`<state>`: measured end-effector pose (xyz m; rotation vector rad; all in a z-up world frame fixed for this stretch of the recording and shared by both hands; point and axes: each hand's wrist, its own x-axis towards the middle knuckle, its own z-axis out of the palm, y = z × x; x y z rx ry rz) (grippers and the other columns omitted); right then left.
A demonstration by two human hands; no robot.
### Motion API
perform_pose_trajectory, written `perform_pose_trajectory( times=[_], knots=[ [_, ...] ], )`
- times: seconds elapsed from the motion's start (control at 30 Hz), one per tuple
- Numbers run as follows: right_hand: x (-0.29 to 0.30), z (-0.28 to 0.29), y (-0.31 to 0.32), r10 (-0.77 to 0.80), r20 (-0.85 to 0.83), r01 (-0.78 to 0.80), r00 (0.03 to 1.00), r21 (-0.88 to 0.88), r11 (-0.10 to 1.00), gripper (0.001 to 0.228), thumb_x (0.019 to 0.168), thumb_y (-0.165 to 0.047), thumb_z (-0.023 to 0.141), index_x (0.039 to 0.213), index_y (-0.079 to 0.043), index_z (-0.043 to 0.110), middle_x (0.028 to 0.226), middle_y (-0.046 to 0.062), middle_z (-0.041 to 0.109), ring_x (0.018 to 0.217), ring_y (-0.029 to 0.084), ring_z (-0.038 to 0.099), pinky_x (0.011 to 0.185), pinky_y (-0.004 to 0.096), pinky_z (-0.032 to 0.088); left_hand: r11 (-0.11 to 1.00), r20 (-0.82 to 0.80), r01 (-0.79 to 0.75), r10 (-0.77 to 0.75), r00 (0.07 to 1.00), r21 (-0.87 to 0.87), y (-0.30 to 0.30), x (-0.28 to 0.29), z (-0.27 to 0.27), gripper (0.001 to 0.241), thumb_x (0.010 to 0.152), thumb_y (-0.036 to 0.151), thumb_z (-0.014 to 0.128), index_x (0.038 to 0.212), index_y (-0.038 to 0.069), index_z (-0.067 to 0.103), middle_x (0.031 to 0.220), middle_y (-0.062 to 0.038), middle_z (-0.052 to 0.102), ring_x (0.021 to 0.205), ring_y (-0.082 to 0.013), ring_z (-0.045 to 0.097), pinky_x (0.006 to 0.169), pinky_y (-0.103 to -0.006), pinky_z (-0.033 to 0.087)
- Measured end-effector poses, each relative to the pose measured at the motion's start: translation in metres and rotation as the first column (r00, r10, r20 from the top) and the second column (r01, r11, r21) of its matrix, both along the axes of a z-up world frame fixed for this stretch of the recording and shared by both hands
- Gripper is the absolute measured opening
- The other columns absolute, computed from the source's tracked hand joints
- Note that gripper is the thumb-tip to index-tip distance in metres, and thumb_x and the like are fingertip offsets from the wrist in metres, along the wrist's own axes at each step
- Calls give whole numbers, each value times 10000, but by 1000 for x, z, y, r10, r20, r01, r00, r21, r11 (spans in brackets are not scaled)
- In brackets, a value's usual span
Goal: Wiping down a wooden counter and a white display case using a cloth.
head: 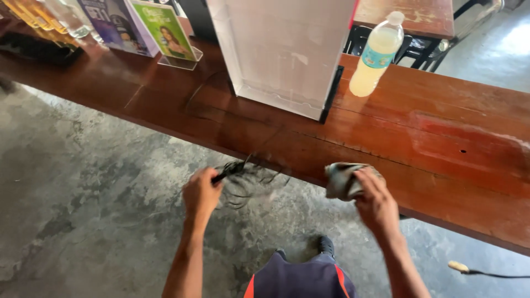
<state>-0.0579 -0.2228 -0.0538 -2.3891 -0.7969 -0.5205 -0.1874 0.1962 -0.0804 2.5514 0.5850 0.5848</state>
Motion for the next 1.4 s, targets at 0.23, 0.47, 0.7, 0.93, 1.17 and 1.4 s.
perform_pose_trajectory(
  times=[0.23, 0.47, 0.7, 0.93, 1.17, 1.4],
  knots=[
    [39, 3, -22, -74, -84, 61, 994, -144, 988, 574, 825, -60, 644, 1392, 2, 580, 1498, 218, 533, 1432, 389, 465, 1157, 430, 392, 953, -214, -166, 223, 951, 252, 60, -46, -100, 123, 777, 106, 732, 885, 157, 705, 991, -51, 679, 1019, -346, 622, 796, -572, 477],
    [64, -14, 7, 43, -57, -61, 997, -353, 934, 622, 889, -154, 553, 1467, 52, 453, 1587, 239, 373, 1499, 399, 314, 1218, 530, 242, 944, -313, -10, 119, 942, 330, 86, -48, -190, 196, 989, 148, 618, 803, 89, 612, 887, -104, 600, 872, -315, 572, 816, -463, 421],
    [82, -6, 73, 233, -21, -223, 972, -375, 900, 676, 895, -218, 524, 1503, 51, 401, 1602, 251, 354, 1516, 407, 284, 1222, 558, 194, 972, -444, -65, 162, 881, 227, 68, -25, -191, 118, 868, 67, 665, 900, 177, 694, 1018, -58, 687, 1036, -326, 617, 870, -535, 439],
    [100, 0, 169, 351, -75, -355, 933, -334, 873, 689, 916, -280, 524, 1520, 24, 387, 1607, 227, 355, 1531, 371, 268, 1243, 524, 176, 992, 277, 98, -72, 958, -82, -13, 16, -103, 215, 857, 104, 725, 1066, 99, 671, 1150, -119, 712, 1158, -325, 637, 1034, -478, 499],
    [129, -34, 303, 452, -55, -430, 890, -431, 794, 752, 929, -349, 539, 1562, 5, 337, 1645, 187, 292, 1554, 313, 195, 1244, 522, 140, 958, 587, 237, -101, 803, -160, -45, 88, 9, 300, 1011, 78, 603, 1305, 16, 599, 1343, -202, 602, 1293, -382, 569, 1125, -450, 477],
    [185, -85, 405, 545, -48, -476, 837, -557, 681, 655, 1012, -347, 479, 1589, -85, 315, 1696, 106, 185, 1572, 296, 71, 1231, 545, 107, 979, 362, -23, 96, 927, -200, -3, 152, -19, 585, 1073, 327, 496, 1505, -41, 353, 1582, -331, 327, 1471, -510, 285, 1213, -538, 258]
  ],
)
